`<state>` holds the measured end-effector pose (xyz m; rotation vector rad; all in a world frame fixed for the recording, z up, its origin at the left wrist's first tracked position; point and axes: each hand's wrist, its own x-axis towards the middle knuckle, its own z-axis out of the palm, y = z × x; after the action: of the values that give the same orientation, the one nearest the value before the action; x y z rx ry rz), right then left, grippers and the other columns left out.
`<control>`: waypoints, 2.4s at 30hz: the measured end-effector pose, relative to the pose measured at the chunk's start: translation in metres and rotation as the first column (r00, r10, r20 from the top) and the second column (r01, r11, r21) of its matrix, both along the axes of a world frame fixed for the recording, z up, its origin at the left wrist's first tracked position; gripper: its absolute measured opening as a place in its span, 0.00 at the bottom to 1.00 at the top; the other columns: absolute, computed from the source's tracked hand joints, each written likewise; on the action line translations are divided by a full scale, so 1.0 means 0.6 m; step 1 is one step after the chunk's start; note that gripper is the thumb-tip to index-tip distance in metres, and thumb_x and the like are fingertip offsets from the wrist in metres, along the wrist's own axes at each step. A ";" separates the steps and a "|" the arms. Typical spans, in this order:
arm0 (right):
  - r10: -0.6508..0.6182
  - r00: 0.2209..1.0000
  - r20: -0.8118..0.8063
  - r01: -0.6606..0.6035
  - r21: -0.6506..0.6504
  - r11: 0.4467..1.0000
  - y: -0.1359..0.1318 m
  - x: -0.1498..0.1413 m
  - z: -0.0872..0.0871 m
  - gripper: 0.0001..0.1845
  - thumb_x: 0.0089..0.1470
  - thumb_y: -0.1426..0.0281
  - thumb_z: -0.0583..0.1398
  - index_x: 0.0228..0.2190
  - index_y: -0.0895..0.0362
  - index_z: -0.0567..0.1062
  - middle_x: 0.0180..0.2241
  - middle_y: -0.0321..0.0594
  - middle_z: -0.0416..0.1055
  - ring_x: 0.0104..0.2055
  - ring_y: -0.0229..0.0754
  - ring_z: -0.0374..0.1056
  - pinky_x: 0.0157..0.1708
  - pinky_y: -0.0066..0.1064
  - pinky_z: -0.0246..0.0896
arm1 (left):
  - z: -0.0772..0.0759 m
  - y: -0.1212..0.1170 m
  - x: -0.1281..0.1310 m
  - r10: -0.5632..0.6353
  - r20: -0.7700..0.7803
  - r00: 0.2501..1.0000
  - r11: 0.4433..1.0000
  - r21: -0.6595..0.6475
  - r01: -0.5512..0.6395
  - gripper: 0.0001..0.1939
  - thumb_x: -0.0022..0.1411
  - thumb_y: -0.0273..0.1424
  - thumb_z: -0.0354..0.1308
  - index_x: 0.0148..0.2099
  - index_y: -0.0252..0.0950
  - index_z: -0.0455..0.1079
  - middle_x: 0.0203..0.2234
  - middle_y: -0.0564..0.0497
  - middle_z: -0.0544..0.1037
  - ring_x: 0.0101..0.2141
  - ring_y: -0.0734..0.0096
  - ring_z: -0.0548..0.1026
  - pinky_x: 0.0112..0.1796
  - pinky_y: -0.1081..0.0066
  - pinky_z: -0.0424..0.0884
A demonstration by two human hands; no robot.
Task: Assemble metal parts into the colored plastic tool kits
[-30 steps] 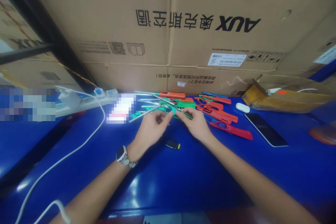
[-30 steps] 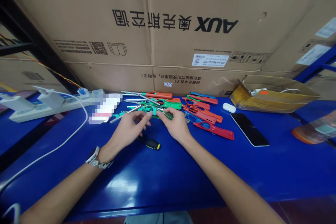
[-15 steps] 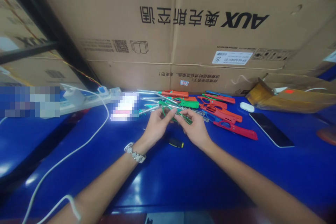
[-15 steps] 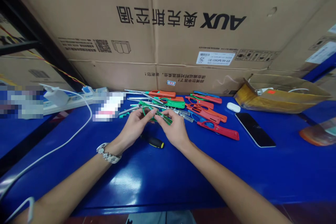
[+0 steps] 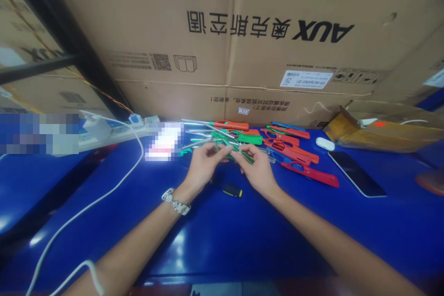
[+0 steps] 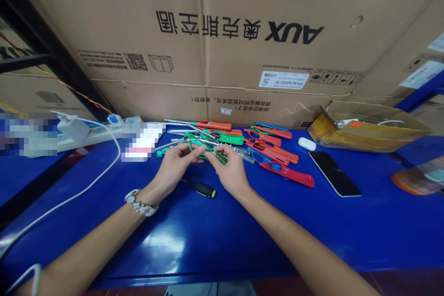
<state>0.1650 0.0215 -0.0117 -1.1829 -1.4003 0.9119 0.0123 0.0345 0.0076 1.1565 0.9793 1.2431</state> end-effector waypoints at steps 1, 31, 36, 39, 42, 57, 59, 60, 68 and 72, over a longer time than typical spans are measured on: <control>-0.002 1.000 -0.018 0.001 -0.008 1.000 0.000 -0.001 0.001 0.21 0.49 0.51 0.66 0.31 0.56 0.71 0.21 0.30 0.67 0.17 0.32 0.58 0.18 0.26 0.52 | 0.001 0.000 -0.001 -0.003 0.007 1.000 1.000 0.010 0.003 0.18 0.47 0.41 0.72 0.30 0.32 0.75 0.26 0.54 0.75 0.29 0.75 0.73 0.34 0.73 0.75; 0.198 0.975 -0.099 -0.203 -0.042 0.978 0.006 0.012 0.005 0.19 0.48 0.57 0.66 0.37 0.55 0.71 0.21 0.30 0.68 0.21 0.36 0.65 0.24 0.30 0.64 | -0.002 0.015 -0.035 -0.190 0.099 0.977 0.977 -0.084 0.199 0.10 0.51 0.33 0.71 0.36 0.33 0.79 0.35 0.49 0.80 0.37 0.71 0.78 0.46 0.66 0.76; 0.285 0.942 -0.175 -0.307 -0.112 0.945 0.016 0.025 0.005 0.25 0.43 0.56 0.69 0.40 0.56 0.74 0.25 0.32 0.72 0.23 0.36 0.69 0.25 0.32 0.69 | -0.006 0.019 -0.037 -0.194 0.065 0.979 0.978 -0.065 0.198 0.10 0.52 0.33 0.70 0.36 0.33 0.79 0.34 0.49 0.80 0.36 0.72 0.77 0.44 0.68 0.76; 0.332 0.934 -0.134 -0.349 -0.141 0.926 0.017 0.027 0.006 0.28 0.50 0.54 0.66 0.47 0.59 0.74 0.21 0.31 0.72 0.20 0.35 0.68 0.23 0.31 0.68 | -0.009 0.020 -0.035 -0.148 0.070 0.986 0.986 -0.062 0.152 0.11 0.52 0.33 0.70 0.37 0.33 0.79 0.35 0.49 0.80 0.36 0.72 0.78 0.44 0.69 0.76; 0.351 0.927 -0.132 -0.368 -0.139 0.919 0.018 0.025 0.007 0.30 0.53 0.52 0.62 0.50 0.59 0.73 0.23 0.33 0.73 0.19 0.34 0.67 0.19 0.28 0.65 | -0.009 0.021 -0.035 -0.141 0.096 0.985 0.989 -0.034 0.145 0.11 0.52 0.33 0.71 0.37 0.34 0.79 0.37 0.48 0.80 0.37 0.70 0.78 0.45 0.67 0.77; 0.287 0.929 -0.233 -0.330 -0.170 0.929 0.018 0.023 0.008 0.24 0.48 0.53 0.67 0.35 0.55 0.65 0.21 0.32 0.75 0.17 0.36 0.69 0.16 0.25 0.61 | -0.013 0.022 -0.035 -0.112 0.133 0.985 0.989 -0.077 0.123 0.10 0.50 0.32 0.71 0.35 0.34 0.78 0.34 0.51 0.79 0.36 0.73 0.77 0.44 0.69 0.76; 0.303 0.922 -0.242 -0.349 -0.179 0.920 0.016 0.024 0.012 0.24 0.48 0.52 0.67 0.35 0.55 0.65 0.23 0.34 0.76 0.19 0.38 0.71 0.18 0.26 0.64 | -0.013 0.021 -0.034 -0.133 0.113 0.985 0.987 -0.075 0.142 0.11 0.50 0.33 0.71 0.35 0.34 0.78 0.33 0.51 0.79 0.34 0.73 0.77 0.43 0.68 0.76; 0.313 0.916 -0.251 -0.363 -0.187 0.913 0.015 0.023 0.014 0.25 0.47 0.52 0.67 0.36 0.55 0.64 0.25 0.34 0.76 0.21 0.39 0.73 0.19 0.27 0.66 | -0.013 0.020 -0.033 -0.151 0.099 0.984 0.985 -0.069 0.158 0.11 0.51 0.33 0.71 0.35 0.34 0.77 0.32 0.52 0.79 0.33 0.73 0.77 0.43 0.68 0.76; 0.325 0.938 -0.121 -0.344 -0.214 0.914 0.009 0.005 0.019 0.24 0.53 0.49 0.61 0.39 0.54 0.66 0.21 0.26 0.68 0.13 0.32 0.63 0.11 0.22 0.58 | -0.008 0.013 -0.026 -0.256 -0.123 0.959 0.966 0.003 0.259 0.13 0.53 0.39 0.69 0.34 0.34 0.78 0.29 0.50 0.79 0.31 0.72 0.75 0.38 0.70 0.73; 0.299 0.954 -0.035 -0.299 -0.228 0.927 0.008 0.001 0.024 0.23 0.52 0.48 0.62 0.33 0.56 0.69 0.18 0.27 0.66 0.12 0.32 0.63 0.10 0.20 0.57 | -0.013 0.015 -0.026 -0.229 -0.254 0.940 0.961 0.098 0.260 0.14 0.55 0.42 0.66 0.33 0.34 0.76 0.26 0.51 0.76 0.28 0.72 0.72 0.31 0.72 0.70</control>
<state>0.1656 0.0263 0.0028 -1.1560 -1.5326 1.3189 -0.0031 0.0437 -0.0005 1.5111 0.9068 0.9929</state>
